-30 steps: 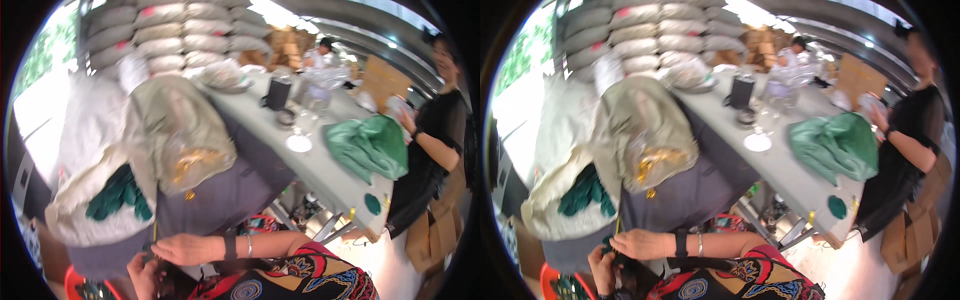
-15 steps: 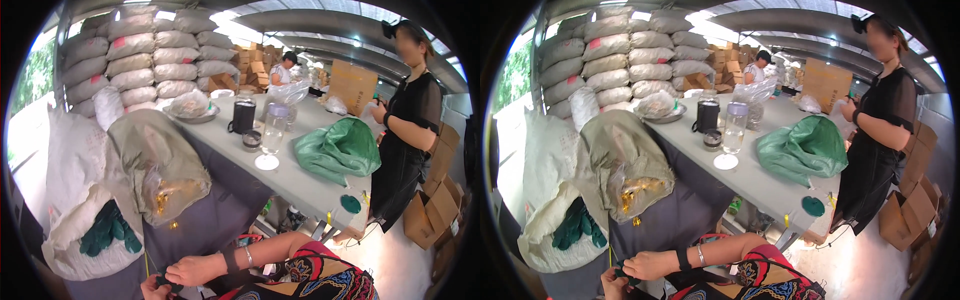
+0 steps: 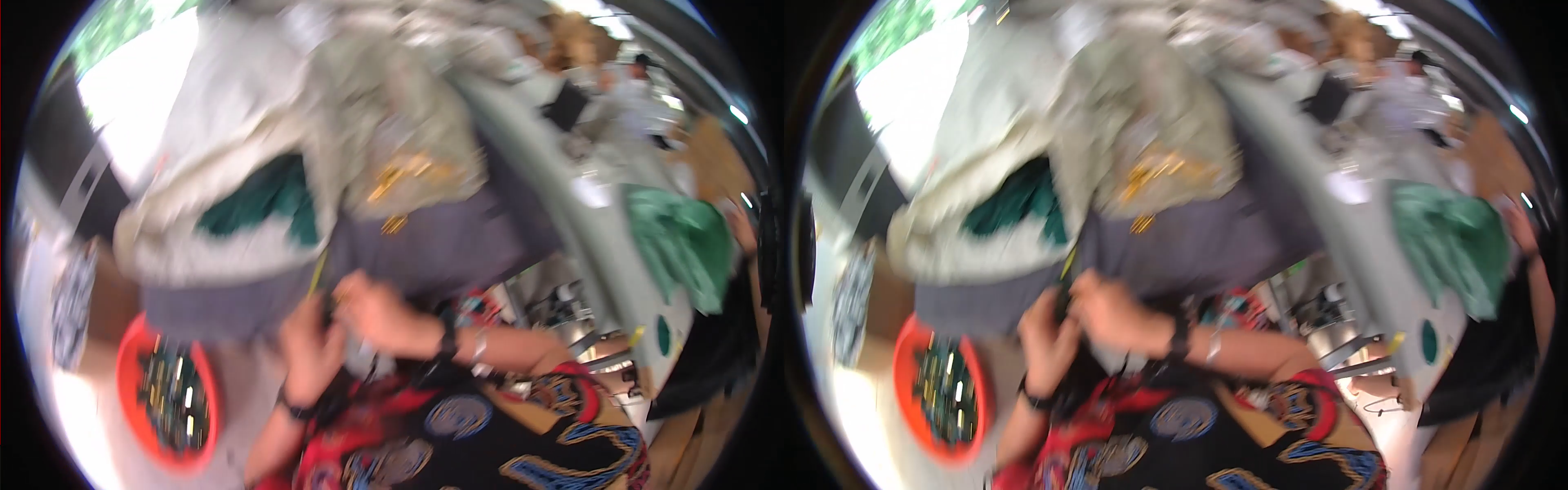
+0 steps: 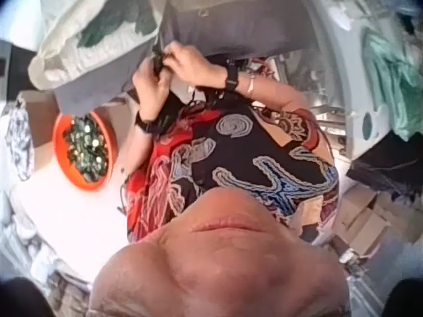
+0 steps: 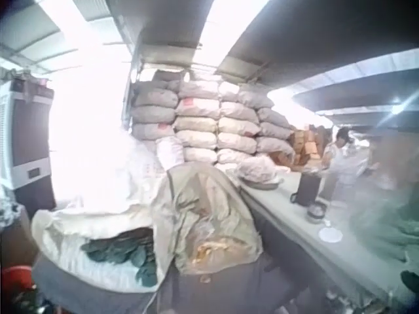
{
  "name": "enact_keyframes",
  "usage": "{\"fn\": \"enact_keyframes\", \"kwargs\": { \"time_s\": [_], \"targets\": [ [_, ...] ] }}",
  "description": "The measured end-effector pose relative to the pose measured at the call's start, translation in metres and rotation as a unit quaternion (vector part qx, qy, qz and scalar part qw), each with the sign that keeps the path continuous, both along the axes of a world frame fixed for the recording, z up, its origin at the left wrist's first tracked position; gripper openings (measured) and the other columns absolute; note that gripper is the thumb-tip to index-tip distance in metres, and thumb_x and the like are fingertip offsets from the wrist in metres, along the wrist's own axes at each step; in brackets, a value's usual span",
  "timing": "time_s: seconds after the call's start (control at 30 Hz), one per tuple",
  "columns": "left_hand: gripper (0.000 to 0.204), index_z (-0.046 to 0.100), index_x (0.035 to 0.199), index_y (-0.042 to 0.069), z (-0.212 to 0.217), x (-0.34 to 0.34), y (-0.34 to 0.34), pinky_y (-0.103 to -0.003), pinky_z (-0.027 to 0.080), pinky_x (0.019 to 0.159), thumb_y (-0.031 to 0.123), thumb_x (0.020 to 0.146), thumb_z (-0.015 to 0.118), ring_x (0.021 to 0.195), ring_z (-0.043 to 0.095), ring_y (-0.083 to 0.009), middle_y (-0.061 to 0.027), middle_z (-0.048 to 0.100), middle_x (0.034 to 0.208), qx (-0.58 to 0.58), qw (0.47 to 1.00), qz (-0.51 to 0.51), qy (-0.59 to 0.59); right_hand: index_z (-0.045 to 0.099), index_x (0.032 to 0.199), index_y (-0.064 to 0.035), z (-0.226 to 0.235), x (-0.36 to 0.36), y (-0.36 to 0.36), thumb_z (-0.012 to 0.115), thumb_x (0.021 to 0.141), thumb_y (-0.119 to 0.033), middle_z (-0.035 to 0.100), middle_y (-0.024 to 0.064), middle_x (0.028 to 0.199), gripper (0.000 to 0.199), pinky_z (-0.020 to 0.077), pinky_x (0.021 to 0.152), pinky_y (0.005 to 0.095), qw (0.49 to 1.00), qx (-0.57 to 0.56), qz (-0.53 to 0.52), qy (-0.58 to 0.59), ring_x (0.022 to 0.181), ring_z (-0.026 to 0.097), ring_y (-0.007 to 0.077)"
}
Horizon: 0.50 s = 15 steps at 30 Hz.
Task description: Assembling green plastic discs with gold-colored metal caps by hand.
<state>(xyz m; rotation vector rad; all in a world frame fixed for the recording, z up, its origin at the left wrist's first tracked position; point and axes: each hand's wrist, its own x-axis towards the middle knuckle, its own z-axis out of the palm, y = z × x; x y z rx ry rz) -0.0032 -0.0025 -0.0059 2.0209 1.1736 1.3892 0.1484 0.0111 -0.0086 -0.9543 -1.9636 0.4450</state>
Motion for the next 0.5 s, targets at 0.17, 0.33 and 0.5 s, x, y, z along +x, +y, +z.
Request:
{"fn": "enact_keyframes", "kwargs": {
  "time_s": [0.17,0.33,0.5],
  "targets": [
    [0.028,0.056,0.096,-0.002,-0.001,-0.006,-0.003,-0.038,0.042,0.051,-0.005,0.068,0.057,0.056,0.055,-0.0322,-0.0157,0.052,0.066,0.09,0.993,0.071,0.022,0.049,0.097,0.0021,0.009,-0.013,0.004,0.054,0.092,-0.01,0.058,0.0026,0.069,0.014,0.0406,0.041,0.0223,0.919,-0.336,0.073,0.191,0.05,0.051,0.0055],
    [0.026,0.056,0.102,-0.005,-0.013,-0.023,-0.004,-0.024,0.042,0.05,-0.003,0.075,0.057,0.055,0.052,-0.007,-0.0044,0.057,0.07,-0.115,0.987,0.032,-0.104,0.049,0.099,0.0005,0.013,-0.008,0.016,0.063,0.086,-0.014,0.058,0.0119,0.076,0.024,0.0471,0.051,0.0292,0.981,-0.148,0.121,-0.014,0.06,0.061,0.0225],
    [0.023,0.057,0.102,-0.004,-0.007,-0.023,-0.004,-0.02,0.044,0.052,-0.003,0.079,0.055,0.059,0.055,-0.0057,-0.0026,0.061,0.077,-0.241,0.954,-0.011,-0.176,0.05,0.105,-0.0004,0.028,-0.002,0.02,0.067,0.08,-0.017,0.054,0.013,0.086,0.035,0.049,0.056,0.0339,0.979,0.085,0.104,-0.155,0.07,0.061,0.0279]
  ]
}}
